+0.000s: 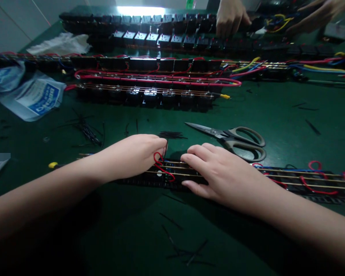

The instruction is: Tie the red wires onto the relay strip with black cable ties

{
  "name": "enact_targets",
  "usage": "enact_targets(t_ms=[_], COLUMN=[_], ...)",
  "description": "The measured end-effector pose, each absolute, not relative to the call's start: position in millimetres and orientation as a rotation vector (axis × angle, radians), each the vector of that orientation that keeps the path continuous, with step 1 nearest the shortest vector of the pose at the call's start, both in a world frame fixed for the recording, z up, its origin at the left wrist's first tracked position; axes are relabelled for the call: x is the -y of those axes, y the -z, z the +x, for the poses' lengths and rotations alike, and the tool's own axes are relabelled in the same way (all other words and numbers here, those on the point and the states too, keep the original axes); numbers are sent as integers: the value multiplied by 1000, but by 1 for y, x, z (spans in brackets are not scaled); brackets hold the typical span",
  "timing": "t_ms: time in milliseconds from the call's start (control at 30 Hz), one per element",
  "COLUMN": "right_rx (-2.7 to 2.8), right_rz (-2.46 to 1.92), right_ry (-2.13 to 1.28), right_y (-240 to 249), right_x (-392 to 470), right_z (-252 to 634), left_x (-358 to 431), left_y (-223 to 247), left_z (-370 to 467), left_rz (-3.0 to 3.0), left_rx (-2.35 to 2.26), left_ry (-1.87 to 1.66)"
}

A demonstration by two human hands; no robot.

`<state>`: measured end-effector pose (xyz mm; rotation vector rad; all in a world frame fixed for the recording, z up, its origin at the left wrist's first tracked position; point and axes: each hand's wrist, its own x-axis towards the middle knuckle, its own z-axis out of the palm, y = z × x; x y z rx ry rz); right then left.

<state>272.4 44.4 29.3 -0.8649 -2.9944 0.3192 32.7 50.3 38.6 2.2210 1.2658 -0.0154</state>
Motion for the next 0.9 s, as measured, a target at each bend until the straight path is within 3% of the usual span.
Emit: enact_targets(t_ms=[400, 567, 767, 900], right_rx=[2972, 2967, 2949, 2941], right_rz=[-884, -933, -929, -935], right_ry=[-393, -412, -445, -464], right_y=[-33, -35, -35, -34], right_x=[-46, -47, -47, -48], right_z=[272, 273, 274, 273], left_x=[-51, -55, -61, -70], left_y=[-36, -51, -68, -50], left_z=[33, 20, -18, -26], left_rz=[2225, 2277, 2339, 2191], left_rx=[-1314, -1585, -2292, -2272], left_ry=[-67, -80, 523, 679])
